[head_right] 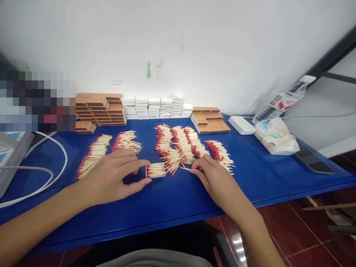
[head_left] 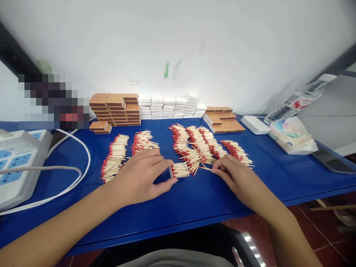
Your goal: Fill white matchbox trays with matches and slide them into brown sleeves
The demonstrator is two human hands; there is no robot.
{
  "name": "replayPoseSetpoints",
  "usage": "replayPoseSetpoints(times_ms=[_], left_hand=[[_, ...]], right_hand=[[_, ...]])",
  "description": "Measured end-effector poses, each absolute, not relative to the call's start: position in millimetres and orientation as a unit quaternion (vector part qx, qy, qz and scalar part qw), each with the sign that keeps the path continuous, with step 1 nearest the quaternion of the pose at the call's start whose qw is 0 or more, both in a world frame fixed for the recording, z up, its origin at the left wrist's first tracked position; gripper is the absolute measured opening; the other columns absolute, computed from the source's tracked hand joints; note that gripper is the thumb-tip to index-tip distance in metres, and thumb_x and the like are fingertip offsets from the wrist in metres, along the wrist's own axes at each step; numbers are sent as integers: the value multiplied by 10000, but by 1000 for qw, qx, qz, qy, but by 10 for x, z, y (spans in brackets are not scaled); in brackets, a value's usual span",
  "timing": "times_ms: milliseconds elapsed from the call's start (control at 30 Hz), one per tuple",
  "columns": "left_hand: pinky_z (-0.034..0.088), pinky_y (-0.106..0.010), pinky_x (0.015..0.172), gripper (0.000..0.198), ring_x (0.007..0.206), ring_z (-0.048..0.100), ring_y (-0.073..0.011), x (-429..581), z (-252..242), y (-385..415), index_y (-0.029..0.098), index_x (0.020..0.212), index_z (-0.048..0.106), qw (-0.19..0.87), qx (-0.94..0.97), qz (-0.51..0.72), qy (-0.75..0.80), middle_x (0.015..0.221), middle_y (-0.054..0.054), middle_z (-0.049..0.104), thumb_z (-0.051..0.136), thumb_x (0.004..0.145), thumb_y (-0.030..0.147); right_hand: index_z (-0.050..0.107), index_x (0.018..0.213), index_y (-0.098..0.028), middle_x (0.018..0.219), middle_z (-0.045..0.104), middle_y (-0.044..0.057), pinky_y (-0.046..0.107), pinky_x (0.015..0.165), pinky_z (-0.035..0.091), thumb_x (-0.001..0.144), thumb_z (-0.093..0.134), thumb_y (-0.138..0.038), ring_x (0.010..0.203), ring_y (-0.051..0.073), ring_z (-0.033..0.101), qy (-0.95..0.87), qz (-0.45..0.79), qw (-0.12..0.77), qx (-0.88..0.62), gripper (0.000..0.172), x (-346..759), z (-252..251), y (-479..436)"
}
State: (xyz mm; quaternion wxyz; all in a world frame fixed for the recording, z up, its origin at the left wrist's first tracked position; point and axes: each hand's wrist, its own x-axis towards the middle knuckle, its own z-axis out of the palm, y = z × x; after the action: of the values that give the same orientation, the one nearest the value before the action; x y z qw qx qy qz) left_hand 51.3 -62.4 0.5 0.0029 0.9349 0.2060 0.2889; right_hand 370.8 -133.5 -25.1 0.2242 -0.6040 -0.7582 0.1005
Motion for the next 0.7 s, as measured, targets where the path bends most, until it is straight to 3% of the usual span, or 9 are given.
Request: replayPoseSetpoints(times_ms=[700], left_hand=[[492, -335, 684, 237, 744, 590, -194, 510, 9, -623, 177, 1104, 711, -2, 936, 277, 216, 735, -20, 647, 646, 1000, 380]], right_hand=[[600, 938, -250, 991, 652, 46, 368, 812, 511, 1092, 471, -353, 910, 210, 634, -760, 134, 206, -602, 226, 3619, -204, -1451]])
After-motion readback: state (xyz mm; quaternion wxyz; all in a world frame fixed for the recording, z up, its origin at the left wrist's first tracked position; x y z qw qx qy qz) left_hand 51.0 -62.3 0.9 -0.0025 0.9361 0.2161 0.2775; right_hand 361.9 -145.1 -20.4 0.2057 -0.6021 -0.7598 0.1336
